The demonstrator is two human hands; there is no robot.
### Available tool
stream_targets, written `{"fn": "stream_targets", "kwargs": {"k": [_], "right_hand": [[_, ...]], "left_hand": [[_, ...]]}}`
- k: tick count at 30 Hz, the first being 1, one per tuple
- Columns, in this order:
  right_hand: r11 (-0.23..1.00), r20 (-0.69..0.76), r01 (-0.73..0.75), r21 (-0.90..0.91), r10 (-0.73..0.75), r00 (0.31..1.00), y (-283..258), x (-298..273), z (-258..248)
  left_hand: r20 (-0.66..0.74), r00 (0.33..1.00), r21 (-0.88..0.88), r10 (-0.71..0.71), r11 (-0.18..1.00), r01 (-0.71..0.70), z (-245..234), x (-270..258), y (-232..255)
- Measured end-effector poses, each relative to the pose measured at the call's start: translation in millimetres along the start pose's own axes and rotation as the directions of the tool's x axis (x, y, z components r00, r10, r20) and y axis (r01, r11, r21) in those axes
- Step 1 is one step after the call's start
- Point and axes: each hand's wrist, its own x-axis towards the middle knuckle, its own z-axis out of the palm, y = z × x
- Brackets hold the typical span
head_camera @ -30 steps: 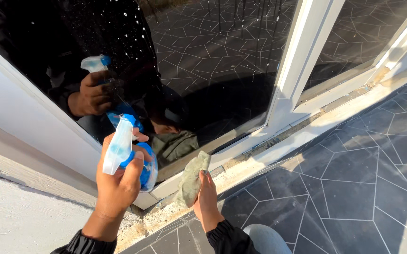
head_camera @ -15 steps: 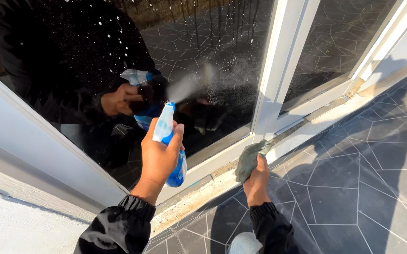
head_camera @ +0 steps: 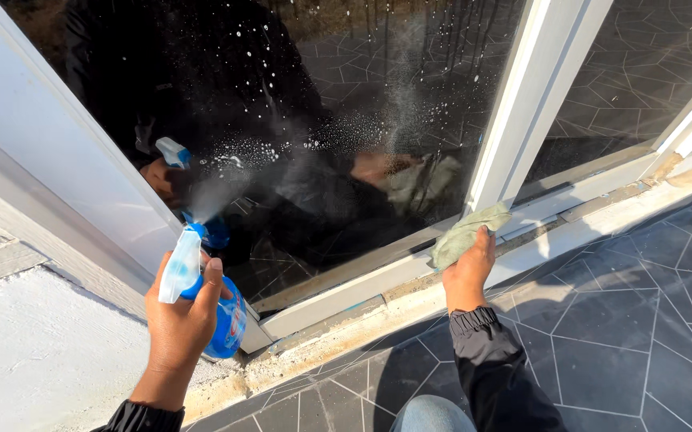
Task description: The person sprays a cleaning liquid onto a glass door and wipes the surface using a cloth.
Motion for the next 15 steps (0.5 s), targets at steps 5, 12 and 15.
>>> {"fn": "stream_targets", "kwargs": {"k": [5,12,15], "right_hand": [[0.995,-0.011,0.095,-0.017,-0.095,0.995,40.3,14.9,5.9],[0.864,0.148,0.316,-0.393,-0.28,0.948,12.2,32.4,105.4],[0.772,0.346,0.553,-0.312,-0.45,0.823,8.3,2.5,146.9]], "left_hand": [[-0.009,0.998,-0.005,0.065,0.998,-0.065,-26.2,6.6,9.2],[0.043,0.854,0.299,0.518,0.809,-0.506,-93.7,51.8,30.3],[0.069,0.83,0.506,0.554,0.697,-0.508,-113.9,75.9,23.5]]}}
